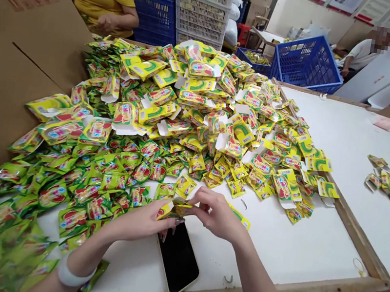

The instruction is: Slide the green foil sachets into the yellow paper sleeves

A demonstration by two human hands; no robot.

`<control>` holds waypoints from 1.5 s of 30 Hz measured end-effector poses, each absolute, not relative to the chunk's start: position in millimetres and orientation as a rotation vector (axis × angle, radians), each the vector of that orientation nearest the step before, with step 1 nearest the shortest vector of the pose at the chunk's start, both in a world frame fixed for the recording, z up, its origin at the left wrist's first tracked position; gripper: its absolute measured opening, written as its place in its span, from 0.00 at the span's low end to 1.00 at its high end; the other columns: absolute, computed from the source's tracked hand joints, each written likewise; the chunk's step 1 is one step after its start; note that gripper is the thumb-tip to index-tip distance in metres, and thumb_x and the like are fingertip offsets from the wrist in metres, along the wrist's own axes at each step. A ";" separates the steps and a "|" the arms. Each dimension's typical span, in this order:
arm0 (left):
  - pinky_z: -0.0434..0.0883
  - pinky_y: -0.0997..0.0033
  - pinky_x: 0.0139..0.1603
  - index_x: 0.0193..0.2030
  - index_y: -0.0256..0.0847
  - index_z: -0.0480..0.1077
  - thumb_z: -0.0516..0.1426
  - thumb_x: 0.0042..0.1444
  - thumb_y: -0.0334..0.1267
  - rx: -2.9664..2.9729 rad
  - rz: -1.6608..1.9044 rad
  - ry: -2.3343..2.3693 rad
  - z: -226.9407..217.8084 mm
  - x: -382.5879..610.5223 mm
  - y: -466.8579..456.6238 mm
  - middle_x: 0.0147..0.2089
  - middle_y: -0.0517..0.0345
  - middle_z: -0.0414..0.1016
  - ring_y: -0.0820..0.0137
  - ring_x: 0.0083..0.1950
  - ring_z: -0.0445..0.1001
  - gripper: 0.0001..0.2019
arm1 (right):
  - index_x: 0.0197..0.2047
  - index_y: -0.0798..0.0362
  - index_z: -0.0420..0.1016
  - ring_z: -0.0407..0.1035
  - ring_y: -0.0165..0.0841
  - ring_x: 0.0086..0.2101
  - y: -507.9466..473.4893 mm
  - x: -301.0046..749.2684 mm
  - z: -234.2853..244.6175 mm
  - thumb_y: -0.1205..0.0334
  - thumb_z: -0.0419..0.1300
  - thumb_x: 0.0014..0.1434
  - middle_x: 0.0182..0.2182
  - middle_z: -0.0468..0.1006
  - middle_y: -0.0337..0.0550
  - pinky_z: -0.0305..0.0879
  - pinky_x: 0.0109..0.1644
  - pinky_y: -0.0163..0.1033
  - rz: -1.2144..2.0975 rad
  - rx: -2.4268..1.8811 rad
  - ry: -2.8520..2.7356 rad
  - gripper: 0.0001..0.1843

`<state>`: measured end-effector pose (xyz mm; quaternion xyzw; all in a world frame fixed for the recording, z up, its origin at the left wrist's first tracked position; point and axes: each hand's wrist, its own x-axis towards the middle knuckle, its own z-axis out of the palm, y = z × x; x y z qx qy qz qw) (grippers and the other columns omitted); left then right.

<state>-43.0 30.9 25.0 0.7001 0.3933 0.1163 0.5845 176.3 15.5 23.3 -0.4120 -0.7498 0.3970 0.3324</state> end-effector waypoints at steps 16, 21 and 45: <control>0.70 0.70 0.39 0.46 0.38 0.71 0.57 0.53 0.42 1.719 0.210 0.942 16.1 -46.8 37.4 0.38 0.57 0.75 0.66 0.38 0.71 0.15 | 0.46 0.51 0.77 0.62 0.24 0.23 9.1 160.7 20.5 0.54 0.59 0.65 0.38 0.77 0.43 0.60 0.28 0.31 1.060 -1.168 -1.931 0.12; 0.71 0.68 0.44 0.44 0.39 0.72 0.58 0.54 0.43 1.745 0.233 0.921 11.1 -48.5 38.1 0.38 0.57 0.76 0.65 0.41 0.72 0.13 | 0.49 0.51 0.76 0.67 0.27 0.28 9.8 161.4 25.7 0.57 0.56 0.68 0.38 0.77 0.44 0.64 0.32 0.31 1.079 -1.100 -2.044 0.12; 0.61 0.55 0.67 0.59 0.41 0.70 0.60 0.50 0.42 1.635 0.164 1.041 8.8 -56.2 40.4 0.61 0.50 0.73 0.54 0.61 0.68 0.28 | 0.41 0.54 0.80 0.72 0.28 0.25 13.6 153.1 18.9 0.61 0.59 0.63 0.32 0.82 0.43 0.66 0.31 0.31 1.231 -1.215 -1.864 0.09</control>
